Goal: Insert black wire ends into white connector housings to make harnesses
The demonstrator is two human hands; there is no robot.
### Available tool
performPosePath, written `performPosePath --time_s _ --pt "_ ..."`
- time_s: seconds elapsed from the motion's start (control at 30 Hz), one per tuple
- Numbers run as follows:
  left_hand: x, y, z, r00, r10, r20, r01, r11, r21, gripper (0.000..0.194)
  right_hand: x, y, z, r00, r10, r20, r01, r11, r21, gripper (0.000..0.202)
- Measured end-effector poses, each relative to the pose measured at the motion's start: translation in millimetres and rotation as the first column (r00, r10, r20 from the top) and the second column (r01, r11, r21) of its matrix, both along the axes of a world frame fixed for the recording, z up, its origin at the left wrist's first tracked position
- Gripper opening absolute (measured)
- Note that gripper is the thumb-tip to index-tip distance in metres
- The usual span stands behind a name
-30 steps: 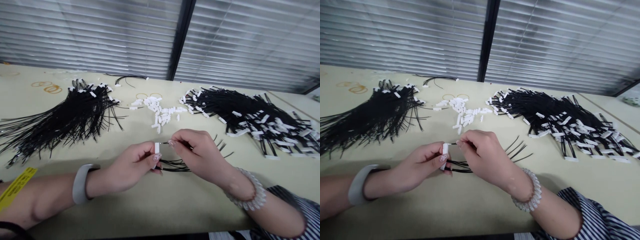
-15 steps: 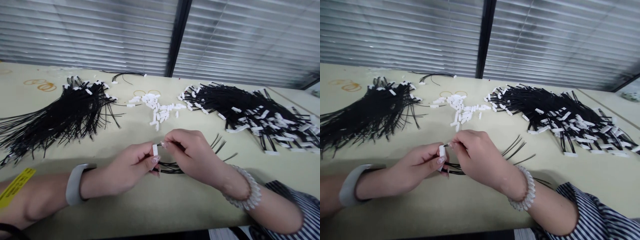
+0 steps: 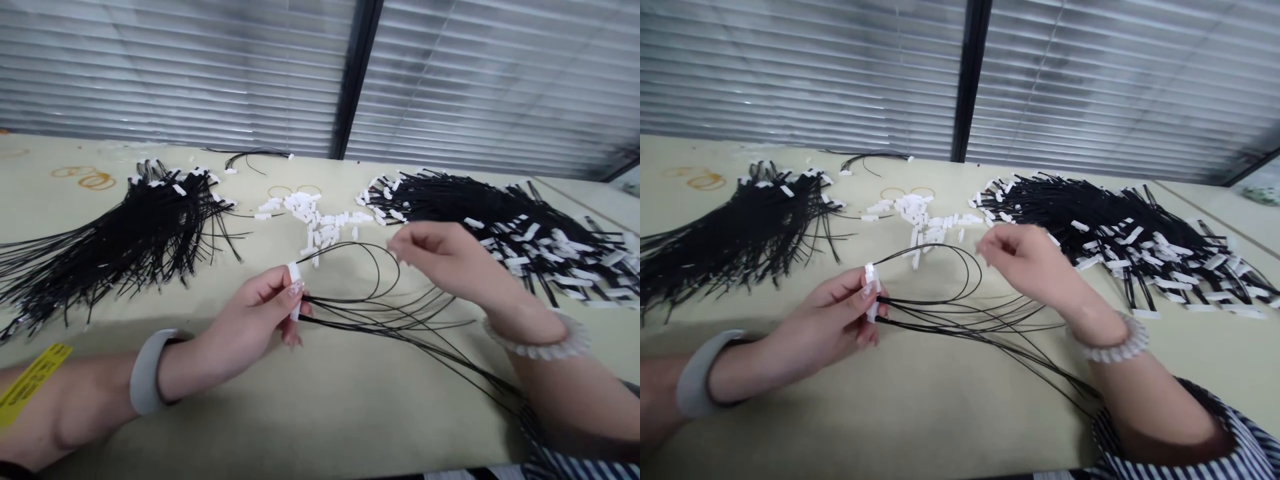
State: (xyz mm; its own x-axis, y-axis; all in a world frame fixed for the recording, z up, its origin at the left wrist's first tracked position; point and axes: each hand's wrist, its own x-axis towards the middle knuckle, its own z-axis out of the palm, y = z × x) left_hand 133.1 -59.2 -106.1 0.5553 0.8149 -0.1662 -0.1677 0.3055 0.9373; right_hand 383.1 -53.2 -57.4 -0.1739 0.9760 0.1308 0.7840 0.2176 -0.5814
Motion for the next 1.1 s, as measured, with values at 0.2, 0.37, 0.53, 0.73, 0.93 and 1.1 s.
performPosePath --time_s 0.2,0.37,0.53,0.73,0.93,1.1 --pt "1 2 -2.1 0.999 0.031 0.032 -0.031 1.0 -0.001 0.016 -2 -3 -0.5 0.924 0.318 -0.21 -0.38 0.822 -0.425 0.025" --pt "2 0 -0.9 0.997 0.06 -0.043 -0.057 0.996 0.065 0.017 -20 -15 -3.0 0.915 0.226 -0.335 -0.362 0.828 -0.429 0.023" --pt "2 -3 3.6 0.99 0.057 -0.127 -0.036 0.987 0.159 0.02 -33 -24 -7.3 0.91 0.277 -0.309 -0.375 0.867 -0.327 0.024" --pt "3 -4 6.3 0.973 0.065 -0.219 -0.021 0.98 0.197 0.018 -42 -28 -10.9 0.921 0.319 -0.223 -0.367 0.904 -0.221 0.02" --pt "6 -3 7.5 0.966 0.085 -0.244 -0.033 0.977 0.21 0.022 -46 -33 -11.2 0.952 0.247 -0.183 -0.285 0.932 -0.226 0.018" --pt "6 -3 7.4 0.972 0.076 -0.224 -0.031 0.979 0.202 0.023 -47 -35 -11.9 0.951 0.269 -0.15 -0.301 0.916 -0.267 0.022"
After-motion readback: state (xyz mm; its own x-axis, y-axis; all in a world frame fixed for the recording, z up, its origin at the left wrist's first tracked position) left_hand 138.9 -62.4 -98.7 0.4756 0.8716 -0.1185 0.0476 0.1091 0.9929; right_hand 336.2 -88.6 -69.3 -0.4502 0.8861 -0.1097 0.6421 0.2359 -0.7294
